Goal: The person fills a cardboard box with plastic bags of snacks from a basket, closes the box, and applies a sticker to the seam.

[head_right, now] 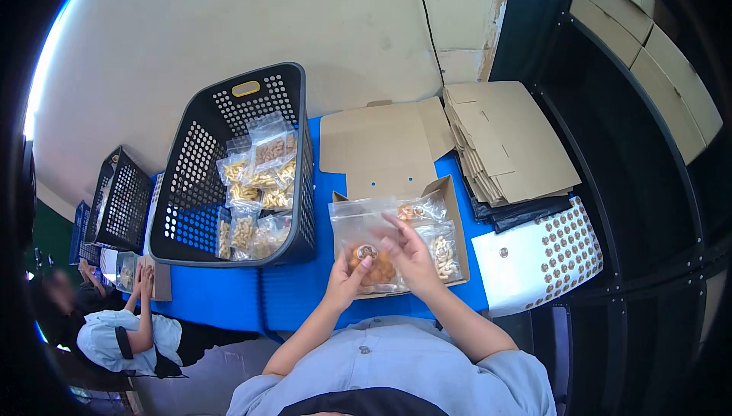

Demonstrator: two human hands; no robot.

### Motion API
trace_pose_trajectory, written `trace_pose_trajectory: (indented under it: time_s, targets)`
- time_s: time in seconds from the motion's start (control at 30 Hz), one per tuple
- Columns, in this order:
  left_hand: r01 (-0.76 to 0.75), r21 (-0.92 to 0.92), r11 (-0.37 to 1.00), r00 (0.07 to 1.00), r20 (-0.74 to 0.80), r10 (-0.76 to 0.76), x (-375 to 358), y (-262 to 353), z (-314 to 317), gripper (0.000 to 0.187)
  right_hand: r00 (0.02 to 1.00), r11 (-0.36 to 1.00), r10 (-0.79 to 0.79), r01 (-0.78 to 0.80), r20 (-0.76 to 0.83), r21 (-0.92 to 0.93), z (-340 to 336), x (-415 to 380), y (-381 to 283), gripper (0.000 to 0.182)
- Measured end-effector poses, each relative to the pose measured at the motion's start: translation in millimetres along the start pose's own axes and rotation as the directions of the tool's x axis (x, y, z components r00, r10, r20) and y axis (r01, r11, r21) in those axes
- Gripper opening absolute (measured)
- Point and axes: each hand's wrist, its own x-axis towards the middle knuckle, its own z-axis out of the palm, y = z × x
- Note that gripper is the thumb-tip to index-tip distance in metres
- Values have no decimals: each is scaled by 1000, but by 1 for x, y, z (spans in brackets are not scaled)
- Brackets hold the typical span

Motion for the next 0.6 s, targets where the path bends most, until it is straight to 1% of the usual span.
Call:
trace_pose_trajectory:
  time_s: [0.03,0.1,0.13,0.17,0.2,0.23,0.3,0.33,0.37,0.4,0.43,0.47,0.5,0.53,0.57,0.6]
  targets:
    - [-2,0,1000,1000,-1,2,1,-2,-1,31,1000,1000,-1,1,2,0,1,-4,6,39]
    - [29,-92,995,1000,-4,-30,3,-8,-6,31,995,987,83,-75,51,-142,1,-10,18,35]
    - [28,-92,995,1000,-5,-29,3,-11,-5,31,992,984,83,-67,94,-162,-1,-10,17,35]
    - [-14,-40,999,999,-40,12,4,-13,-3,33,992,984,82,-66,96,-163,-2,-9,18,35]
    - [-53,15,998,996,-73,54,4,-15,-3,36,987,989,135,-127,93,-78,-4,-7,21,35]
    - [-54,17,998,996,-73,55,4,-18,-5,36,978,982,187,-188,92,9,-5,-6,23,36]
    - [53,-80,995,987,-147,-64,2,-22,-9,39,979,983,184,-185,85,2,-6,-2,20,35]
    - [53,-80,995,987,-146,-65,1,-23,-9,39,980,983,182,-182,80,-7,-7,-1,19,34]
    - [44,-112,993,994,-97,-55,-1,-22,-9,40,980,983,182,-182,79,-6,-6,-2,16,34]
    - [36,-145,989,998,-50,-43,-2,-21,-9,40,987,990,133,-128,88,-63,-5,-4,12,34]
    - [34,-147,989,998,-52,-42,-2,-21,-6,40,991,990,85,-73,102,-120,-4,-5,10,34]
    - [7,19,1000,1000,-17,-6,-3,-22,-2,40,991,990,86,-73,104,-120,-5,-3,10,34]
    - [-27,183,983,999,23,23,-3,-20,2,41,997,997,70,-69,20,-33,-8,-1,11,33]
    - [24,226,974,994,95,-46,-6,-9,4,41,996,997,60,-57,-65,53,-11,2,13,33]
    - [22,225,974,995,92,-44,-6,-11,4,41,996,997,60,-57,-61,51,-18,4,15,33]
    - [-28,308,951,988,156,-21,-6,-14,4,43,993,998,62,-61,-97,19,-26,6,14,29]
